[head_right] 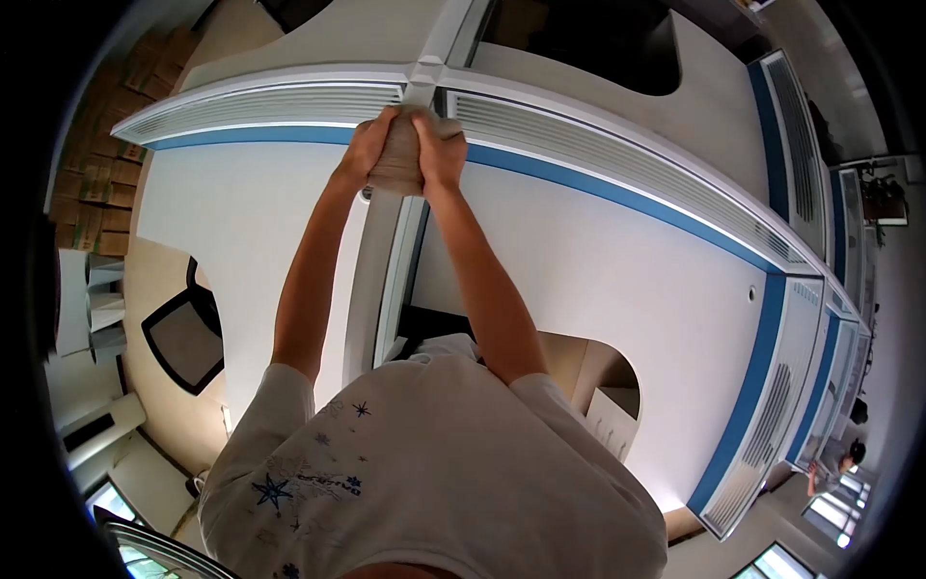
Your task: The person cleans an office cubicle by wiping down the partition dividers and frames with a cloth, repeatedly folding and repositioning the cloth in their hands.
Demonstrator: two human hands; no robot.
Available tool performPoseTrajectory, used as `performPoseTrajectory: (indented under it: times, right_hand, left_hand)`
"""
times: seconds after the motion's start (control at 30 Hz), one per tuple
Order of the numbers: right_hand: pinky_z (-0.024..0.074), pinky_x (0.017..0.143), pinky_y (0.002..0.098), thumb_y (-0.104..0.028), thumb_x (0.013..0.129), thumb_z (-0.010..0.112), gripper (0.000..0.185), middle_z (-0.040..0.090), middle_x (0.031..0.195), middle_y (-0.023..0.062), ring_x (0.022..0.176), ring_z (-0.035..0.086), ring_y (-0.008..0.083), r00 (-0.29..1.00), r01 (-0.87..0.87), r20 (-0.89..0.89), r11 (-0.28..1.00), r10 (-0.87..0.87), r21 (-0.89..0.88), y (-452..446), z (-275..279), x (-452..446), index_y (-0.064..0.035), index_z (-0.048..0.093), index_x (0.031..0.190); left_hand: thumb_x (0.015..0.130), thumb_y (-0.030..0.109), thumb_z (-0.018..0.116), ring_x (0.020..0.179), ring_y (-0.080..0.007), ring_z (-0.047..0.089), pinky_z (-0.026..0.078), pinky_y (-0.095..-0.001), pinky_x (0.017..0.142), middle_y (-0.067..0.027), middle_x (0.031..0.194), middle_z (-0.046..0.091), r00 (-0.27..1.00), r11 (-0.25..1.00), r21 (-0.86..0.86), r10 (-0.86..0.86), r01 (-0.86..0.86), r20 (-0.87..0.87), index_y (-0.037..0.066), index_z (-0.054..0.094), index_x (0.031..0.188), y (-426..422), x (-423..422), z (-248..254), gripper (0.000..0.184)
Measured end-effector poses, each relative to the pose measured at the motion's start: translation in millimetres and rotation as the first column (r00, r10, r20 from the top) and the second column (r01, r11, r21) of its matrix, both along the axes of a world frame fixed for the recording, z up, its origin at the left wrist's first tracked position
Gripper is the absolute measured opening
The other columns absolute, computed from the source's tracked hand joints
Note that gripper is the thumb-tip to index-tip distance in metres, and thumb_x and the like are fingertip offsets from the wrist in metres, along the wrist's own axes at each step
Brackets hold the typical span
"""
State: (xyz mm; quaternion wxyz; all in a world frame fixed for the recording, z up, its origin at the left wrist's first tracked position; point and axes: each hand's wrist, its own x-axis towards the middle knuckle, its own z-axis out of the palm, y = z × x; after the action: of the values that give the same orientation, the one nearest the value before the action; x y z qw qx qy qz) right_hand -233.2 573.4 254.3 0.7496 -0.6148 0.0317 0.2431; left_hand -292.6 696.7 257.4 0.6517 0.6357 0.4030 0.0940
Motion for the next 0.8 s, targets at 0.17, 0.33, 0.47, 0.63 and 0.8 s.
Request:
performPoseTrajectory:
  times: [0.17,0.33,0.47,0.63,0.8]
  right_hand:
    - [0.0533,0.085,0.0408,-0.045,0.067,0.086,0.074,0.066,0.117,0.0187,0.104,0.065,0.0298,0.998,0.054,0.047,0.995,-0.050,-0.088,21.9,0.5,36.7,0.0041,0.064,0.117]
    - [0.0537,0.091,0.0418,-0.051,0.064,0.086,0.087,0.061,0.129,0.0201,0.112,0.063,0.0324,0.992,-0.053,-0.117,0.990,0.037,-0.135,19.3,1.2,47.4,0.0025,0.062,0.128]
    - [0.0540,0.089,0.0408,-0.056,0.068,0.082,0.088,0.063,0.126,0.0206,0.110,0.063,0.0313,0.994,-0.104,-0.045,0.966,0.096,-0.238,1.7,6.3,36.8,0.0075,0.061,0.126]
    - [0.0520,0.083,0.0396,-0.054,0.077,0.077,0.079,0.066,0.113,0.0212,0.100,0.064,0.0269,0.992,-0.126,-0.031,0.992,0.125,-0.017,-27.7,-13.9,-18.2,0.0129,0.063,0.117]
    - [0.0523,0.081,0.0376,-0.053,0.080,0.074,0.077,0.066,0.110,0.0198,0.098,0.064,0.0249,0.981,-0.138,-0.130,0.987,0.147,0.081,-47.0,-3.3,-57.5,0.0147,0.062,0.114]
  left_hand:
    - [0.081,0.059,0.062,0.100,-0.0318,0.067,0.055,-0.0404,0.081,-0.0258,0.116,0.065,0.999,0.998,0.040,0.043,-0.043,-0.006,-0.017,0.058,0.124,7.7,30.4,22.8,0.087]
    - [0.081,0.063,0.060,0.098,-0.0299,0.066,0.055,-0.0400,0.080,-0.0241,0.115,0.064,0.996,0.997,0.029,0.073,-0.072,-0.055,-0.016,0.057,0.124,11.4,33.4,17.5,0.090]
    - [0.086,0.057,0.056,0.095,-0.0261,0.065,0.054,-0.0366,0.081,-0.0202,0.113,0.065,0.999,0.998,0.063,0.020,-0.017,-0.043,-0.009,0.060,0.124,2.5,19.2,26.1,0.076]
    - [0.092,0.044,0.052,0.096,-0.0239,0.063,0.051,-0.0344,0.086,-0.0156,0.113,0.065,0.995,0.999,0.026,0.039,-0.042,0.095,-0.004,0.063,0.123,-19.5,-25.4,10.2,0.058]
    - [0.086,0.048,0.060,0.099,-0.0283,0.064,0.052,-0.0367,0.085,-0.0217,0.115,0.064,0.997,0.994,0.096,0.050,-0.054,0.052,-0.009,0.053,0.130,-40.5,-60.4,16.5,0.072]
